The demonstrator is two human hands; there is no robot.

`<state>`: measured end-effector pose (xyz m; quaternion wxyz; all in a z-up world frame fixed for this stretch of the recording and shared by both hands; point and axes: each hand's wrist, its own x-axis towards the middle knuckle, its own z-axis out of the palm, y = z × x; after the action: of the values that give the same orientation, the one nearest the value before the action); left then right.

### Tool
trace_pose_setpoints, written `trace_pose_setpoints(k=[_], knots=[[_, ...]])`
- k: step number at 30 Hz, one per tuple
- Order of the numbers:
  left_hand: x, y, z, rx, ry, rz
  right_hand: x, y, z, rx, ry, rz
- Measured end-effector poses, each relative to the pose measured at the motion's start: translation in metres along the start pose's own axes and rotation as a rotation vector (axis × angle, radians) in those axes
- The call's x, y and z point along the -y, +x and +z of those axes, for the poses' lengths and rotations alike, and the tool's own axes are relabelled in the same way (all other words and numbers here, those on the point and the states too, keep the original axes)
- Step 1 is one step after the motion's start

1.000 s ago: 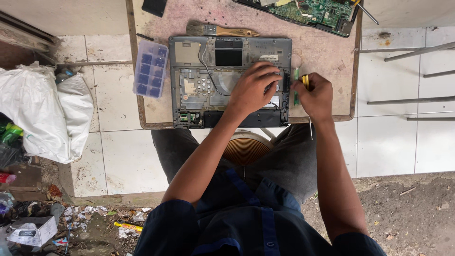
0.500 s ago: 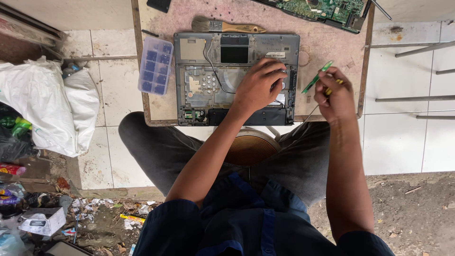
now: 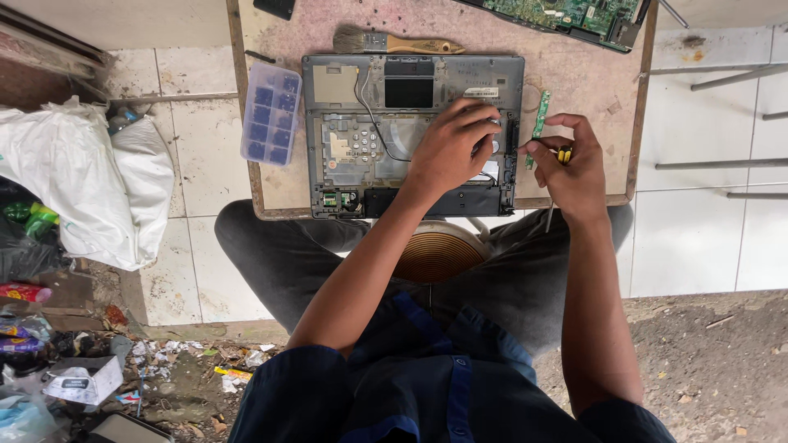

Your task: The person uses a screwdriver to remove screws from a disassembled electronic device on a table. They then insert a small circuit board into a slot on the device and secure it by tightening screws with the screwdriver.

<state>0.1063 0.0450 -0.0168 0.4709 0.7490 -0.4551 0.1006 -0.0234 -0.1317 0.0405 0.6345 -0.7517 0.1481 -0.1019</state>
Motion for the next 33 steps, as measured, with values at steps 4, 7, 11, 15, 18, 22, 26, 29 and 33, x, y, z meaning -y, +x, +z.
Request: trace_pose_setpoints(k=[4,7,11,15,18,22,26,29,33], knots=[[-0.005,0.002,-0.005,0.010,-0.024,-0.017,-0.030,-0.005,-0.001,-0.089,-0.011,0.015],[-0.001,0.002,-0.002,-0.030,-0.021,0.006,-0.027,-0.009,0.001,-0.214,0.028,0.095],[0.007,-0.004,0.007,-0.051,-0.001,0.017,-0.050,-0.013,-0.003,-0.188,0.004,0.145],[0.005,-0.002,0.005,-0.051,-0.005,0.014,-0.059,-0.012,-0.002,-0.186,-0.041,0.103],[0.003,0.000,0.004,-0.066,-0.010,0.018,-0.049,-0.016,0.008,-0.203,0.022,0.097],[0.005,-0.003,0.008,-0.086,0.002,0.017,-0.052,-0.016,0.012,-0.184,0.055,0.088],[0.005,-0.002,0.004,-0.081,-0.020,0.027,-0.061,-0.015,0.011,-0.190,0.054,0.116],[0.005,-0.003,0.005,-0.083,-0.013,0.026,-0.059,-0.015,0.011,-0.192,0.052,0.142],[0.004,-0.002,0.006,-0.085,-0.025,0.022,-0.064,-0.014,0.010,-0.171,0.086,0.138]])
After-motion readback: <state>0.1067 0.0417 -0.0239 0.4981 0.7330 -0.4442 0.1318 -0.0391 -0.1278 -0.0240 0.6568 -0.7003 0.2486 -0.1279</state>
